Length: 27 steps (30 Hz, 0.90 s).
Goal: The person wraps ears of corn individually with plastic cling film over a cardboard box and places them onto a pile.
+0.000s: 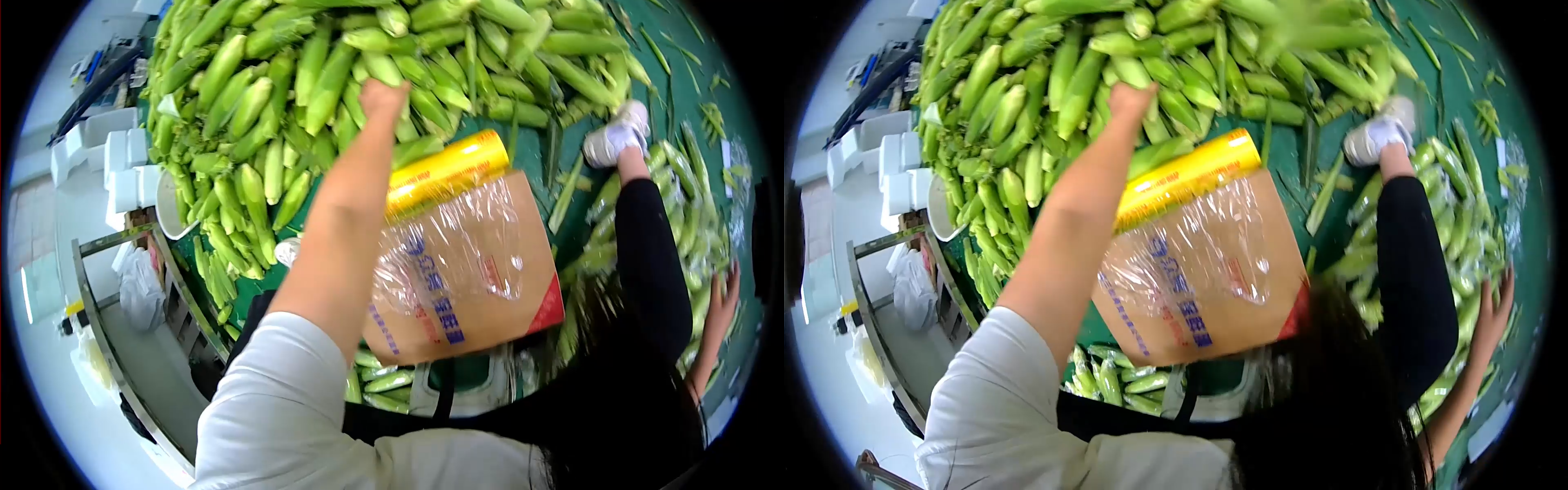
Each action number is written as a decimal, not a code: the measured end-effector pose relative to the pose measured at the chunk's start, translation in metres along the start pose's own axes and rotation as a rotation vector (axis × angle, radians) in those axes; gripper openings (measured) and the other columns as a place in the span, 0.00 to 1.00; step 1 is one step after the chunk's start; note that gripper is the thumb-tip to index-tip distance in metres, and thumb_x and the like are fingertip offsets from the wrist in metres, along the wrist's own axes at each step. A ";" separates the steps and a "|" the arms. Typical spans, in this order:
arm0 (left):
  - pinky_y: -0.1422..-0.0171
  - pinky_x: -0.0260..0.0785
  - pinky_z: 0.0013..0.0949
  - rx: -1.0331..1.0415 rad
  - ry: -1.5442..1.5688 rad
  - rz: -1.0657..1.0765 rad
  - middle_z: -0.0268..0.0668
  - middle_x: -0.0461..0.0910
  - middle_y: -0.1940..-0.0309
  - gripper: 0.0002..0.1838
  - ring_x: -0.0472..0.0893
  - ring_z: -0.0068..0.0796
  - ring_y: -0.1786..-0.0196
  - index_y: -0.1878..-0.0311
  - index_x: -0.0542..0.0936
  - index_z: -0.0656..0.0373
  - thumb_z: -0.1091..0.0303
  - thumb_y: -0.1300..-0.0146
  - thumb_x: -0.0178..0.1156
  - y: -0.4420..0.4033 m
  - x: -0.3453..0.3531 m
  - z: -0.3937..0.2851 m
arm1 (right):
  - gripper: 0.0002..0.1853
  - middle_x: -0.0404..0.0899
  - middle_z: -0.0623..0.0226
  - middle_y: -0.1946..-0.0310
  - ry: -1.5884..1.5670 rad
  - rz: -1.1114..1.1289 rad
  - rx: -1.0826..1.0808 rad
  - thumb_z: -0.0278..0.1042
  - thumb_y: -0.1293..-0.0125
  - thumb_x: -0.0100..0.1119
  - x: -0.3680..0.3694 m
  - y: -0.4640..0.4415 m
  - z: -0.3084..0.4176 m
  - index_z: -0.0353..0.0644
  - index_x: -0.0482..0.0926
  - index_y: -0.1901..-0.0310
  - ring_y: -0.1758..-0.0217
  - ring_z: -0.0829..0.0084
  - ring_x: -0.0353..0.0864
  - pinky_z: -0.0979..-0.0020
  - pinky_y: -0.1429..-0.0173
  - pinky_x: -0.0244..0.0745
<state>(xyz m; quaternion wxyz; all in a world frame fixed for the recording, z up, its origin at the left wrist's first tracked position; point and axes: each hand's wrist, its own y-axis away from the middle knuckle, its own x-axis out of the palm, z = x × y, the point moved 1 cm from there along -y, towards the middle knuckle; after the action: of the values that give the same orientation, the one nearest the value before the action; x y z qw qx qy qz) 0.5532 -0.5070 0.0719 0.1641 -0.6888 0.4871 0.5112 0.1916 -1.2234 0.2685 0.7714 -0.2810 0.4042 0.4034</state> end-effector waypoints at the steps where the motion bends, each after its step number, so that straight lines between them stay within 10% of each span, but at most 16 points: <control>1: 0.38 0.75 0.47 -0.068 0.372 0.195 0.47 0.83 0.52 0.34 0.82 0.48 0.47 0.41 0.75 0.64 0.47 0.41 0.72 0.002 0.000 0.009 | 0.30 0.73 0.55 0.30 -0.189 0.161 0.009 0.31 0.25 0.58 0.021 0.004 0.094 0.44 0.66 0.24 0.28 0.64 0.72 0.65 0.27 0.67; 4: 0.50 0.81 0.45 -0.306 1.103 0.597 0.42 0.82 0.53 0.32 0.84 0.40 0.53 0.42 0.73 0.61 0.44 0.37 0.67 0.085 -0.058 0.010 | 0.16 0.87 0.64 0.56 -0.100 0.635 -0.018 0.36 0.29 0.63 0.090 0.074 0.293 0.39 0.83 0.44 0.55 0.74 0.84 0.71 0.48 0.77; 6: 0.54 0.82 0.46 -0.147 1.134 0.711 0.45 0.81 0.51 0.30 0.85 0.41 0.54 0.39 0.70 0.62 0.52 0.34 0.67 0.143 -0.081 0.046 | 0.23 0.87 0.54 0.60 -0.076 0.879 -0.026 0.48 0.31 0.64 0.151 0.114 0.291 0.38 0.83 0.44 0.60 0.62 0.87 0.62 0.52 0.80; 8: 0.37 0.75 0.38 0.252 0.626 0.390 0.47 0.79 0.41 0.43 0.81 0.37 0.42 0.25 0.62 0.63 0.62 0.39 0.73 0.208 -0.105 0.082 | 0.31 0.87 0.48 0.56 0.173 0.846 0.073 0.61 0.33 0.63 0.198 0.163 0.287 0.37 0.83 0.47 0.51 0.48 0.86 0.54 0.46 0.79; 12: 0.33 0.69 0.42 0.606 0.076 0.294 0.45 0.76 0.43 0.47 0.75 0.47 0.38 0.24 0.67 0.43 0.71 0.49 0.74 0.302 -0.135 0.128 | 0.19 0.88 0.54 0.59 0.226 0.693 -0.027 0.51 0.34 0.66 0.232 0.239 0.293 0.40 0.84 0.56 0.57 0.56 0.87 0.60 0.51 0.80; 16: 0.37 0.70 0.46 0.737 -0.153 0.241 0.43 0.75 0.47 0.46 0.74 0.47 0.40 0.26 0.70 0.28 0.75 0.48 0.70 0.333 -0.123 0.157 | 0.06 0.84 0.70 0.59 -0.755 0.785 0.401 0.32 0.33 0.59 0.242 0.234 0.242 0.39 0.81 0.65 0.52 0.69 0.84 0.67 0.43 0.75; 22: 0.34 0.66 0.48 0.833 -0.330 0.142 0.40 0.74 0.40 0.44 0.73 0.42 0.36 0.25 0.69 0.24 0.76 0.45 0.64 0.332 -0.110 0.156 | 0.09 0.78 0.57 0.40 -0.596 0.688 -0.683 0.30 0.39 0.68 0.274 0.239 0.360 0.39 0.77 0.62 0.34 0.55 0.75 0.60 0.31 0.68; 27: 0.30 0.61 0.51 1.123 -0.113 0.040 0.44 0.71 0.37 0.33 0.69 0.48 0.34 0.35 0.74 0.51 0.63 0.45 0.72 0.368 -0.116 0.247 | 0.34 0.76 0.64 0.38 -0.209 0.700 -1.114 0.41 0.46 0.76 0.288 0.259 0.382 0.56 0.75 0.36 0.36 0.58 0.74 0.55 0.33 0.68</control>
<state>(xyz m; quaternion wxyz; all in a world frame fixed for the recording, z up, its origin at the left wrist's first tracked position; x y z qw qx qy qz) 0.1099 -0.4437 0.1680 0.5218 -0.4579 0.6877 0.2126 0.2235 -0.6860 0.1925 0.3695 -0.4490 0.1257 0.8038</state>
